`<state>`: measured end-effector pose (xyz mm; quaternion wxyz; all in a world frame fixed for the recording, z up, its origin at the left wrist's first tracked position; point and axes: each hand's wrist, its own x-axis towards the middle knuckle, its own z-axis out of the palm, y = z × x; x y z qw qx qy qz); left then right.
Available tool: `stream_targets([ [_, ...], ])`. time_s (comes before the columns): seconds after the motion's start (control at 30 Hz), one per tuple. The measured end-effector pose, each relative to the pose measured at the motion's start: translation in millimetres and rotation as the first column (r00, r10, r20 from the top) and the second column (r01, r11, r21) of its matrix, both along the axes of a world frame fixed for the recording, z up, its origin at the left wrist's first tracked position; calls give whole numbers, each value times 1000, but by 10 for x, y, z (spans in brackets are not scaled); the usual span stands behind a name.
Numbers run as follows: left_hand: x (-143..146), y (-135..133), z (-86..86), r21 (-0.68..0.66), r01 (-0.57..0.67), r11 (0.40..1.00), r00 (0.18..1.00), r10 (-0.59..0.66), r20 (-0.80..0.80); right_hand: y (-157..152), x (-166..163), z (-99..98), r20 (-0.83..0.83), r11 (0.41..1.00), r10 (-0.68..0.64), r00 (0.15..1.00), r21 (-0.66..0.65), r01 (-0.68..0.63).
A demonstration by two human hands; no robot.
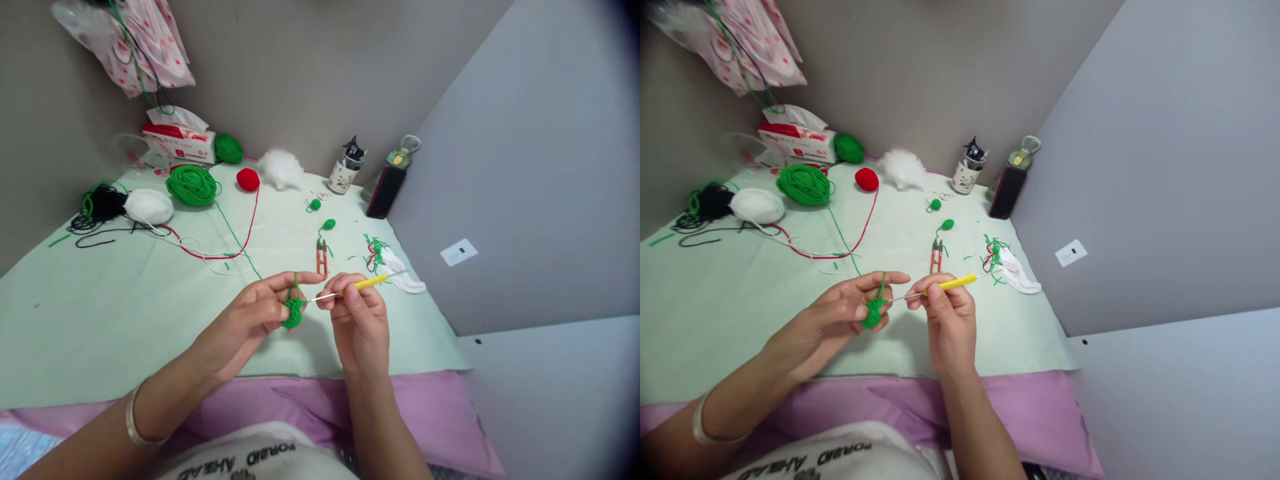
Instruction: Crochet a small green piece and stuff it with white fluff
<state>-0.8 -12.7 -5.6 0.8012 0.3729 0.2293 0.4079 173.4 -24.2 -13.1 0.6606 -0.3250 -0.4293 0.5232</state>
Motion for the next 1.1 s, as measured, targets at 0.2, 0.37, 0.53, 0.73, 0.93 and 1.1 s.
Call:
stream_targets([
  [0.2,66,-74,-2,133,-100,986,983,119,-139,-37,-79,-35,181,981,-102,978,182,69],
  [0.37,34,-60,-20,193,-90,977,972,128,-194,-58,-77,-80,224,962,-197,954,233,144],
  [0.53,12,-35,-49,169,-123,978,962,159,-223,-40,-53,-64,130,993,-80,988,93,68],
  [0.73,17,-49,-28,213,-154,965,938,210,-274,-38,-55,-8,110,996,-19,994,86,9],
  [0.93,0,-87,9,348,-209,914,852,345,-393,-121,-14,31,327,970,-148,933,233,72],
  [1.1,52,-110,4,611,-246,753,700,574,-425,-166,-31,21,574,826,-394,718,564,3],
])
